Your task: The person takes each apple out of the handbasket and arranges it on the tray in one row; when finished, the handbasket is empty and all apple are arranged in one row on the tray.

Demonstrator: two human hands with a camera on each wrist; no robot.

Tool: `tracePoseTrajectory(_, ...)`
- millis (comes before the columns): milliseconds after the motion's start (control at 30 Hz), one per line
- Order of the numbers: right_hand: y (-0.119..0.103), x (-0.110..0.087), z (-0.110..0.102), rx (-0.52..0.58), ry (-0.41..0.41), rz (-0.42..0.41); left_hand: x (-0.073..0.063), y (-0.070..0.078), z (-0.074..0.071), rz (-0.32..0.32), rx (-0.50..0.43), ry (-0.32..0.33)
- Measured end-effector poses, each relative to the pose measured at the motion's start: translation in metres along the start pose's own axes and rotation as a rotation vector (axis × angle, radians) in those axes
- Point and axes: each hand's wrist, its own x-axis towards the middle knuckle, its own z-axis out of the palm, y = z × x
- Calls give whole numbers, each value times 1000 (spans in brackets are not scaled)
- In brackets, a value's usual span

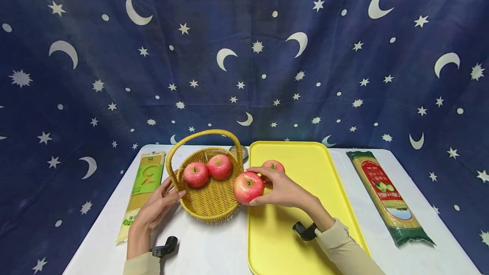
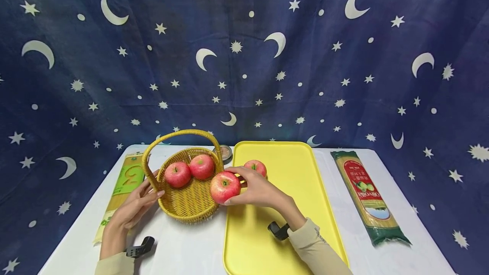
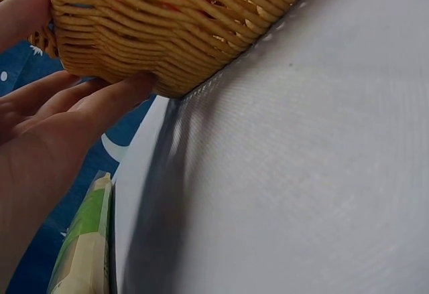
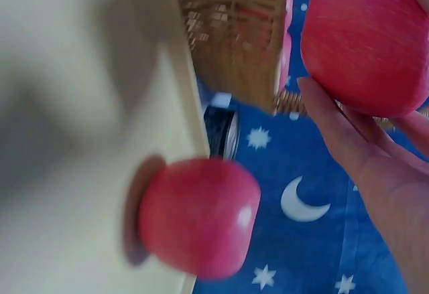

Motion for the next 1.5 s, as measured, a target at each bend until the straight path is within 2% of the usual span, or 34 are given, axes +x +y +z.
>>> tracePoseTrajectory(267,18,-26,-27,-12,48,34,0,0,-1,-13,12,-12)
tracePoseTrajectory(467,29,-45,-57,7,38,82,-1,-1,-2,-20,18,-2)
tracePoseTrajectory(733,56,-60,-94,70,29,174,-2,-1,-2,-13,22,-13)
tracePoseTrajectory(1000,92,-57,-108,14,96,266,-1,-1,-1,-18,32,-12)
tracePoseTrajectory(1200,116,-48,-108,73,118,282,-2,-2,0,-17,36,-16)
tracePoseTrajectory(1500,125,-40,-107,55,126,281,-1,0,0,-24,30,-13)
